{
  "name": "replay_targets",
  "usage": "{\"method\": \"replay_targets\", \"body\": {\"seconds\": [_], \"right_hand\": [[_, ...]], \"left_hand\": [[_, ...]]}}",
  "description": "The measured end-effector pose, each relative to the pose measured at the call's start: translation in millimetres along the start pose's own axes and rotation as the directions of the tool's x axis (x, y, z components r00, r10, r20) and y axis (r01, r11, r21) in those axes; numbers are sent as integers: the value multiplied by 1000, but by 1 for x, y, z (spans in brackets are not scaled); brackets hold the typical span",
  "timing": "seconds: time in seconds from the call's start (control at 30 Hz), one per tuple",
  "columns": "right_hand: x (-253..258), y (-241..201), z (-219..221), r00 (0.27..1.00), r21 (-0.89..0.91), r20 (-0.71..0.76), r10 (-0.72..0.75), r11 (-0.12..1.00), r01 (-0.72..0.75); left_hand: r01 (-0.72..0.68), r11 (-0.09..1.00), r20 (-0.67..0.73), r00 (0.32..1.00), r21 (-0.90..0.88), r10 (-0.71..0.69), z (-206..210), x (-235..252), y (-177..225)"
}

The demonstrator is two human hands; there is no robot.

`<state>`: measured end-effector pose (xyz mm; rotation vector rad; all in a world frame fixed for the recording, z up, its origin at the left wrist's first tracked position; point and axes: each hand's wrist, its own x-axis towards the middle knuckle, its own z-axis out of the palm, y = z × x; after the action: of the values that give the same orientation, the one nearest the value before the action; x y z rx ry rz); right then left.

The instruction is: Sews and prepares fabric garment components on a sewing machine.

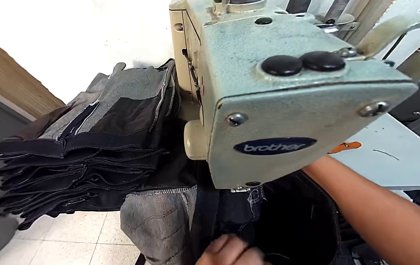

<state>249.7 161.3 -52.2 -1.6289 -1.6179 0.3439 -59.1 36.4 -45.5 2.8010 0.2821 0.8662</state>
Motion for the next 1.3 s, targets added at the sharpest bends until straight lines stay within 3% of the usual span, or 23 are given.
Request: {"method": "replay_targets", "body": {"seconds": [0.03, 0.1, 0.17, 0.3, 0.47, 0.5, 0.6, 0.67, 0.73, 0.8, 0.93, 1.03, 1.07, 1.17, 1.3], "right_hand": [[5, -2, -1, 996, -3, 77, 34, 999, -34], [-5, -2, -3, 986, 6, 158, -59, 998, 58], [-20, -2, -13, 969, 130, 211, -127, 986, 101], [-44, 1, -15, 972, 223, 220, -88, 974, 38], [-47, -9, -13, 969, 150, 115, -217, 968, 199], [-55, -28, -23, 976, 138, 123, -180, 977, 163], [-81, -84, -52, 981, 46, 120, 153, 986, -159], [-83, -76, -46, 983, 63, 43, 177, 982, -179], [-62, -30, -22, 997, 94, -67, -43, 994, 49], [-26, -2, -3, 992, 76, -75, -104, 991, 109], [30, -10, -2, 989, -77, 123, 86, 994, -77], [-7, 0, -21, 989, 23, 49, -137, 990, 136], [-27, -3, -32, 991, 62, 4, -132, 989, 132], [-65, -16, -58, 990, 22, -108, 95, 995, -93], [-7, 7, -57, 992, -59, -118, 53, 996, -60]], "left_hand": [[-13, 998, -18, 1000, 66, 14, 1, 13, 1], [-5, 978, -47, 999, 206, 15, 21, 23, -13], [3, 969, -155, 987, 245, 36, 39, 9, -38], [-14, 982, -240, 969, 186, 59, 34, -15, -63], [-2, 986, -250, 967, 167, 44, 35, -10, -56], [-9, 987, -211, 976, 161, 43, 32, -8, -48], [-68, 984, -165, 982, 163, 95, 27, -5, -41], [-49, 987, -243, 966, 152, 86, 33, -5, -47], [5, 984, -304, 951, 176, 50, 32, -2, -59], [43, 982, -328, 944, 186, 20, 29, 0, -65], [86, 981, -359, 933, 176, -18, 26, -3, -50], [187, 968, -301, 945, 169, -131, 22, -8, -27], [213, 964, -288, 944, 162, -160, 20, -7, -27], [229, 963, -229, 954, 143, -193, 17, 2, -34], [254, 954, -190, 956, 161, -222, 15, 13, -45]]}}
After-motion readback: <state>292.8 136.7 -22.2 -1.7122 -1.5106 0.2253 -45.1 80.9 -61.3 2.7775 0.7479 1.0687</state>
